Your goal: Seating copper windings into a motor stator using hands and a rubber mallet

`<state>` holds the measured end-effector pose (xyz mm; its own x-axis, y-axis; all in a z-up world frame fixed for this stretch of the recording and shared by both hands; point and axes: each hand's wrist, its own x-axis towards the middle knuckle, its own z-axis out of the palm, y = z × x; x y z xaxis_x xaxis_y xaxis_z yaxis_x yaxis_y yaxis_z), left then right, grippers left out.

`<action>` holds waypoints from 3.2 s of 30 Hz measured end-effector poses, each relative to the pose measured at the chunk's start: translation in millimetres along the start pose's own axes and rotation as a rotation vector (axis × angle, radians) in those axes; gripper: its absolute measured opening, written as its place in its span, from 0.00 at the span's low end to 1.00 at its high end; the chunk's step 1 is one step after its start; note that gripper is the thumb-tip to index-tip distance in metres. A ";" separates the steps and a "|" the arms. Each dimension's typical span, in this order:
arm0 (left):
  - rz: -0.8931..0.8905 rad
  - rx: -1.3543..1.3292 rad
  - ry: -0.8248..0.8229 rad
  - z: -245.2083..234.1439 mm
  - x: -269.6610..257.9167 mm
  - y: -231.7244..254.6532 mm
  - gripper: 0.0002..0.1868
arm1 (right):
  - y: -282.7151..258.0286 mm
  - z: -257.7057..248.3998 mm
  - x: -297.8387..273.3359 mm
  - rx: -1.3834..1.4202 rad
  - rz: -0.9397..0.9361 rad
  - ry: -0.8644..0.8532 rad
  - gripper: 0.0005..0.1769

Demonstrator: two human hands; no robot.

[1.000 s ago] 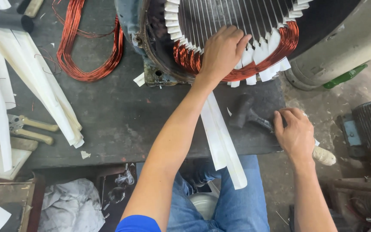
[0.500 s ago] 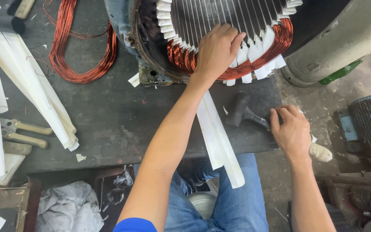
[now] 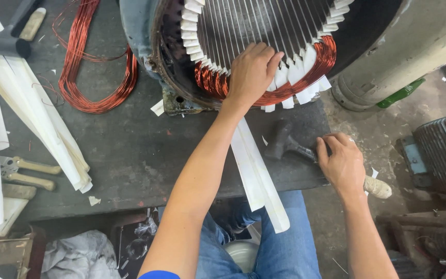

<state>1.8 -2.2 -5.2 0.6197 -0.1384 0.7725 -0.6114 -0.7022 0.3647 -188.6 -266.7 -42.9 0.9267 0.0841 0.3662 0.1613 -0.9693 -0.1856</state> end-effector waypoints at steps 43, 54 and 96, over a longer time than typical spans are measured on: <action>0.077 -0.001 0.172 10.1 -2.2 -8.5 0.20 | 0.0 0.8 -2.0 -0.174 0.026 0.004 0.19; 0.088 0.013 0.155 8.8 -1.5 -9.4 0.20 | -4.3 -2.5 0.2 -0.164 0.042 -0.007 0.19; 0.079 0.039 0.161 8.6 -1.1 -8.9 0.20 | 0.1 0.4 0.0 -0.155 0.012 0.004 0.19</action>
<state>10.8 -1.9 -13.8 0.4817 -0.0829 0.8724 -0.6336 -0.7206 0.2814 -188.5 -266.7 -43.3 0.9269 0.0712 0.3686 0.0952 -0.9943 -0.0472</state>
